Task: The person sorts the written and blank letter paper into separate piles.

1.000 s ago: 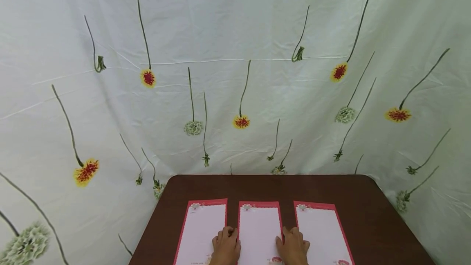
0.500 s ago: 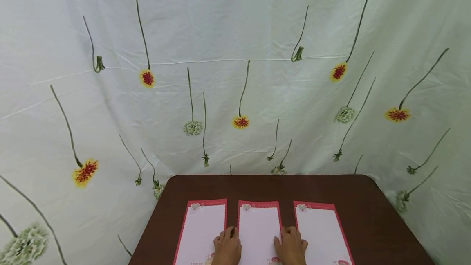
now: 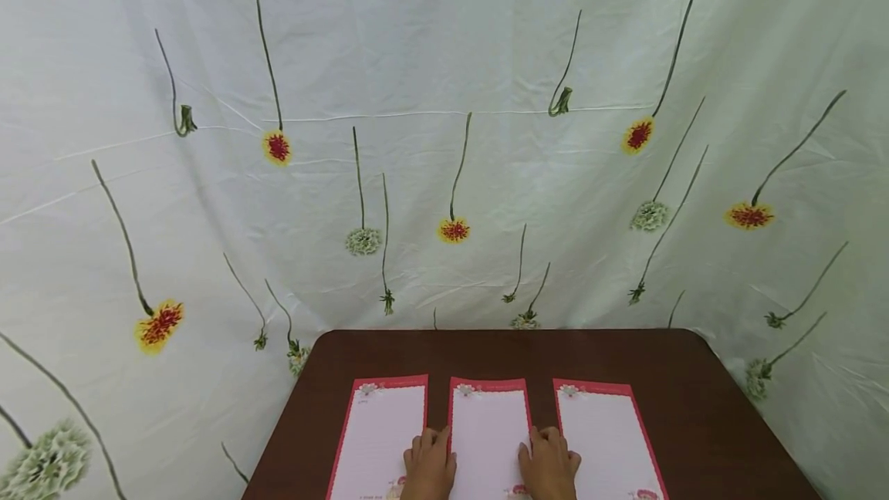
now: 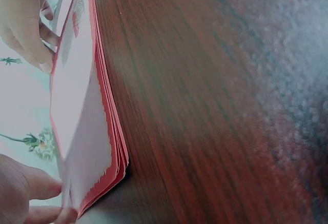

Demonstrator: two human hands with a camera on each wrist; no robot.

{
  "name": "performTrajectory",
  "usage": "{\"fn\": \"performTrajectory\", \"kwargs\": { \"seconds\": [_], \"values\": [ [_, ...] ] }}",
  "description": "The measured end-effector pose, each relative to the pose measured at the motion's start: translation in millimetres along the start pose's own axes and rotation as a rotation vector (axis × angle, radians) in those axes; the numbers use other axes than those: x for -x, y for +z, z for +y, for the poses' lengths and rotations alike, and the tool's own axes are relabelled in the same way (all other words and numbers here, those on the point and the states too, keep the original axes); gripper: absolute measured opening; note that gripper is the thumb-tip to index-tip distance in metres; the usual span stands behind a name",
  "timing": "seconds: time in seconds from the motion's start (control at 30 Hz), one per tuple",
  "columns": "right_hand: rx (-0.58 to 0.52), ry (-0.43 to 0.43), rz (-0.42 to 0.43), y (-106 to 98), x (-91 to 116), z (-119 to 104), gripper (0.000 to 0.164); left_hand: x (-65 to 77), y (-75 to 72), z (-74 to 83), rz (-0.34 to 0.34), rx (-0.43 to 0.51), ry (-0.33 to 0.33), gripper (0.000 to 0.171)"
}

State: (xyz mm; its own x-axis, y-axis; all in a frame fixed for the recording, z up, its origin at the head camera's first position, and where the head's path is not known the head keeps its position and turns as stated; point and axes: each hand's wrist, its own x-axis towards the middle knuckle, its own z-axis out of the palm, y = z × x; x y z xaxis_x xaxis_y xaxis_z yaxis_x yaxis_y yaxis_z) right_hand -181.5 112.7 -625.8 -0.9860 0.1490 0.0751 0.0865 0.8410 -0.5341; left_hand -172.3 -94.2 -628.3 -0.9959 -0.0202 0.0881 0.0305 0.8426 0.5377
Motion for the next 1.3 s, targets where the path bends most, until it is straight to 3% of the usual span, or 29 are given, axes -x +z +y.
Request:
{"fn": "performTrajectory", "kwargs": {
  "seconds": [0.17, 0.43, 0.6, 0.77, 1.03, 1.17, 1.3],
  "values": [
    [0.024, -0.008, 0.025, 1.3, -0.3, -1.2, 0.043, 1.4, 0.2, -0.9, -0.007, 0.0, 0.024, 0.046],
    [0.115, 0.01, -0.024, 3.7, -0.5, -6.2, 0.05, 1.9, 0.8, 1.0, -0.061, -0.007, 0.043, 0.05],
    [0.104, -0.01, 0.007, 4.0, 0.1, -6.0, 0.047, 0.5, 0.6, 2.4, -0.002, -0.002, 0.031, 0.047],
    [0.078, -0.045, 0.078, 3.5, 0.1, -4.1, 0.041, 0.4, 2.2, 1.7, 0.096, 0.003, 0.074, 0.043],
    [0.027, -0.099, 0.144, 3.2, -2.1, -3.7, 0.034, -0.3, 1.9, 0.9, 0.154, 0.036, 0.11, 0.038],
    [-0.005, -0.09, 0.126, 2.8, -3.9, -3.5, 0.034, -1.4, 1.0, 0.4, 0.154, 0.048, 0.099, 0.036],
    [-0.038, -0.091, 0.134, 1.1, -3.8, -3.7, 0.033, -2.9, -1.7, 1.8, 0.107, 0.086, 0.072, 0.039]
  ]
}}
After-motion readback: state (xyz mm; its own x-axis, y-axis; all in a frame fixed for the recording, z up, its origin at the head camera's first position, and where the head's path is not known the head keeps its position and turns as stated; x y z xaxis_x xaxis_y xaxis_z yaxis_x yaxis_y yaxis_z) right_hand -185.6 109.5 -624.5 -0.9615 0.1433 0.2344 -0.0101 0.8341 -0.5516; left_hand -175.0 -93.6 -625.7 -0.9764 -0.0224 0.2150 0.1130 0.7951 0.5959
